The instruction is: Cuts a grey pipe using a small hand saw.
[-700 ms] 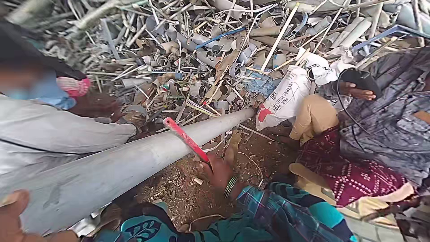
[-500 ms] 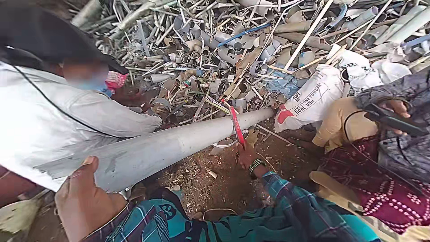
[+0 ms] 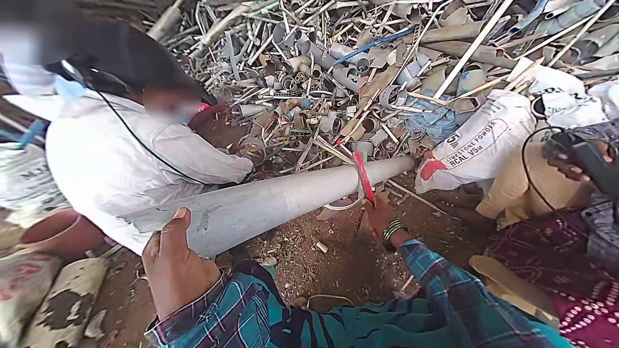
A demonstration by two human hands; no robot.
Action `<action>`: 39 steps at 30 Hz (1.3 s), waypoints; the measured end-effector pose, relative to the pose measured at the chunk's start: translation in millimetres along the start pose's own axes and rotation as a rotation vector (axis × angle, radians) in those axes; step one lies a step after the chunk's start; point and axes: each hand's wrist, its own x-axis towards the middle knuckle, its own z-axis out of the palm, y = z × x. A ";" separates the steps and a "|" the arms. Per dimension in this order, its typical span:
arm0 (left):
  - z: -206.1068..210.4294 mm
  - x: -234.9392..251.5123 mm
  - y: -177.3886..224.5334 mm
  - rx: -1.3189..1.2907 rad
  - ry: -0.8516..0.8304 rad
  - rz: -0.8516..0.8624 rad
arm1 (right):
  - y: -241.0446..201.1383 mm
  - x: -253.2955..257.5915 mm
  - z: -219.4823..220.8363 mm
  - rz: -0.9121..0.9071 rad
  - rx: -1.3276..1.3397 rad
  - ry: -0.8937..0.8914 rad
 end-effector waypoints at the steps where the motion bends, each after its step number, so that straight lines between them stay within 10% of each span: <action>1: 0.7 0.9 -0.7 0.003 0.004 0.007 | -10.7 -16.0 5.7 -0.040 0.006 -0.033; 6: 0.4 3.9 -4.4 0.018 0.020 0.003 | -47.6 -97.6 25.4 -0.401 -0.264 -0.258; 14: 1.3 -1.7 5.4 0.062 0.014 -0.025 | -15.1 -14.4 -15.3 -0.088 -0.238 -0.067; 22: 10.9 -12.0 19.1 0.098 0.031 -0.014 | -43.6 -78.8 4.3 -0.347 -0.314 -0.198; 28: 3.7 -6.6 8.6 0.070 0.013 0.003 | 4.5 3.7 -19.4 0.019 -0.051 -0.037; 36: 11.0 -7.6 13.6 0.049 0.053 -0.036 | -36.5 -104.4 29.5 -0.513 -0.209 -0.292; 39: 8.7 -8.8 13.5 0.035 0.035 -0.040 | -19.1 -67.0 18.5 -0.375 -0.248 -0.131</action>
